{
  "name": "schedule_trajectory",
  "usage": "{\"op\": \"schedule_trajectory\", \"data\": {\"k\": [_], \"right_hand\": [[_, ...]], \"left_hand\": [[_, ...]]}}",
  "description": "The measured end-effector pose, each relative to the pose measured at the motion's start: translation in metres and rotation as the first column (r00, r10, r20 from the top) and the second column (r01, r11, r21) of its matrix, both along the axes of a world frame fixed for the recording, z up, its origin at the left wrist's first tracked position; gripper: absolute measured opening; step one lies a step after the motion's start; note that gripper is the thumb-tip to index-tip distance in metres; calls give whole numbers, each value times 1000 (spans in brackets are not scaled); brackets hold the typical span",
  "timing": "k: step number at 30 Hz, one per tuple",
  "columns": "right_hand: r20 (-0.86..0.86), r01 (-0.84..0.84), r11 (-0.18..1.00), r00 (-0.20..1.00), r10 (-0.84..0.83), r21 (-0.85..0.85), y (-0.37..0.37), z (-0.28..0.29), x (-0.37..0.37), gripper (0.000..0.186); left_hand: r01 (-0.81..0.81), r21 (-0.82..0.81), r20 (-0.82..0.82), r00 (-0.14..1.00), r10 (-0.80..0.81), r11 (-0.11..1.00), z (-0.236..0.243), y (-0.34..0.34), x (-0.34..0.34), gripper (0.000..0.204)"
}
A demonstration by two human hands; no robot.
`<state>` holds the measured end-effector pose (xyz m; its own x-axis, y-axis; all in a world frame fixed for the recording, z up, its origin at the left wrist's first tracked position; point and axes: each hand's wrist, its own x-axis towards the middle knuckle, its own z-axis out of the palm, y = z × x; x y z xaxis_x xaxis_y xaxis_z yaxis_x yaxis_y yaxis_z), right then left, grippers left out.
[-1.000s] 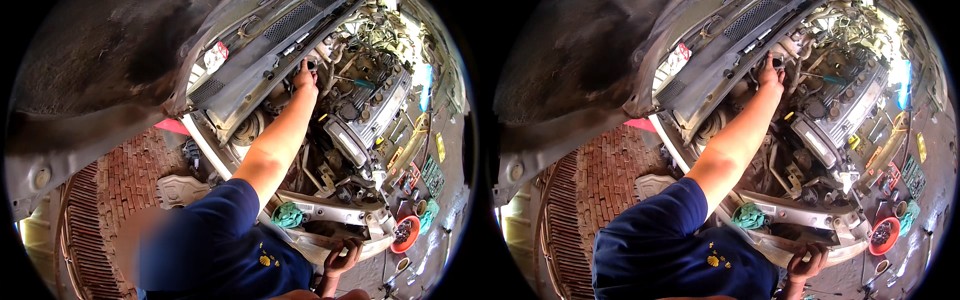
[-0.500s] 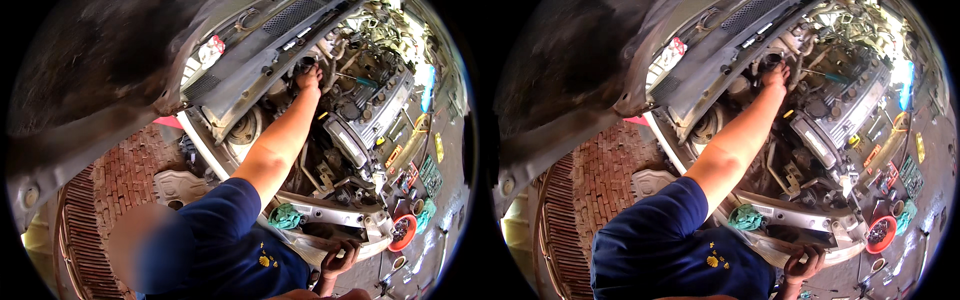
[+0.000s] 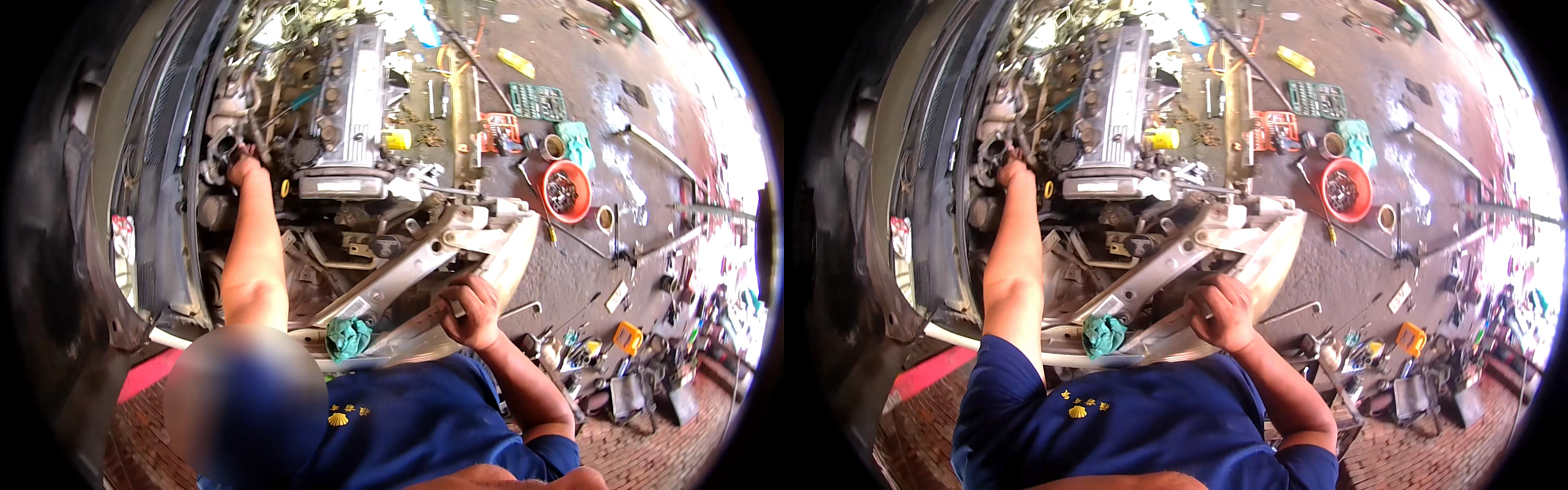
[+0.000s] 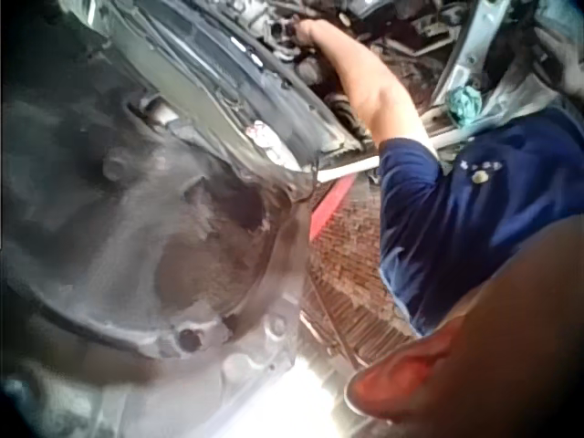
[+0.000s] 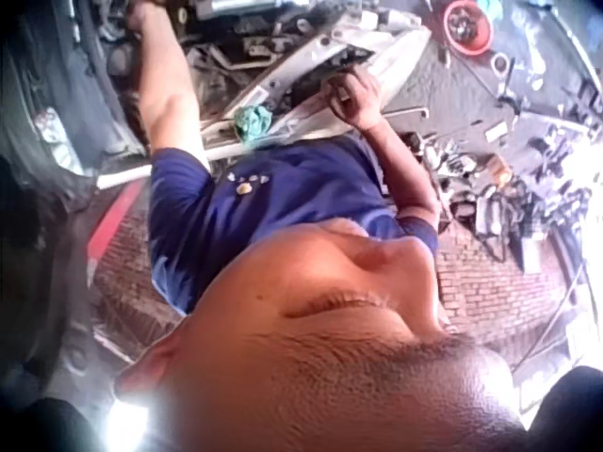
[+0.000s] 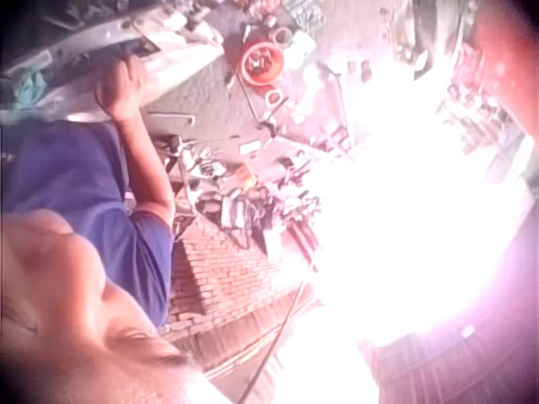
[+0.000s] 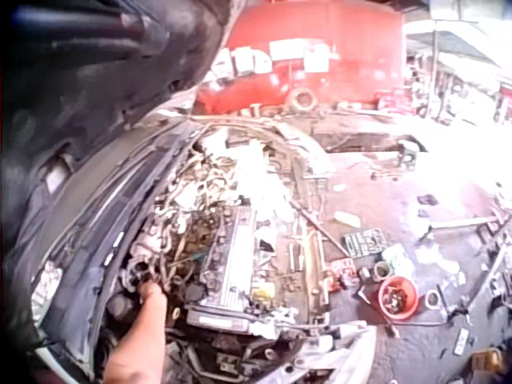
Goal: The person works on a car engine with the hood open, using a ratchet and socket to loosen and remove bolts from the engine bay. They handle a rag and a smartphone briefly, then continue using the ratchet on various bolts before walking away from the vehicle.
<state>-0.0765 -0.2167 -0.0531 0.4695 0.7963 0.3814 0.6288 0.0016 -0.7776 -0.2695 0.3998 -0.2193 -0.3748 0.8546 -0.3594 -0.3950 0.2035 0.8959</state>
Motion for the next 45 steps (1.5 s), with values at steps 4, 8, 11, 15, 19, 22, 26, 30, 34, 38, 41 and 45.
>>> {"op": "schedule_trajectory", "data": {"k": [4, 8, 11, 15, 19, 22, 26, 30, 34, 38, 41, 45], "right_hand": [[22, 39, 999, 999, -39, 27, -1, -7, -7, 22], [-27, 143, 989, 989, -142, 30, -7, -3, -10, 19], [-111, 236, 968, 968, -225, 91, -15, -1, -12, 25], [-287, 416, 904, 881, -376, 94, -62, 2, -24, 35], [-204, 548, 825, 799, -565, -139, -175, -38, -30, 43], [-188, 708, 611, 586, -788, -354, -272, -91, -32, 42], [-112, 657, 314, 331, -937, -686, -429, -214, -49, 45], [-45, 461, 202, 330, -943, -864, -550, -309, -67, 45], [-198, 421, 226, 110, -974, -878, -671, -379, -79, 26], [-414, 509, 282, -165, -895, -813, -696, -361, -31, 27], [-585, 626, 307, -300, -754, -717, -702, -320, 7, 27], [-594, 645, 265, -365, -717, -717, -719, -305, 28, 28]], "left_hand": [[92, 44, -354, 932, -71, 995, 36, -23, 9, 18], [231, -2, -396, 893, -213, 973, 68, -60, 42, 29], [214, -78, -394, 890, -227, 974, 82, -60, 52, 42], [365, 34, -241, 907, -347, 930, 111, -96, 66, 33], [378, 61, -371, 868, -330, 924, 141, -135, 64, 20], [467, 253, -581, 774, -253, 847, 167, -127, 37, 25], [576, 520, -604, 770, -204, 631, 235, -287, 85, 25], [827, 380, -625, 559, -544, 413, 267, -431, 129, 16], [988, -92, -855, -142, -499, -122, 206, -559, 201, 31], [409, -711, -675, -626, 391, -572, 215, -691, 263, 51], [282, -789, -462, -858, 225, -546, 175, -720, 277, 57], [305, -800, -467, -857, 217, -517, 120, -721, 305, 53]]}}
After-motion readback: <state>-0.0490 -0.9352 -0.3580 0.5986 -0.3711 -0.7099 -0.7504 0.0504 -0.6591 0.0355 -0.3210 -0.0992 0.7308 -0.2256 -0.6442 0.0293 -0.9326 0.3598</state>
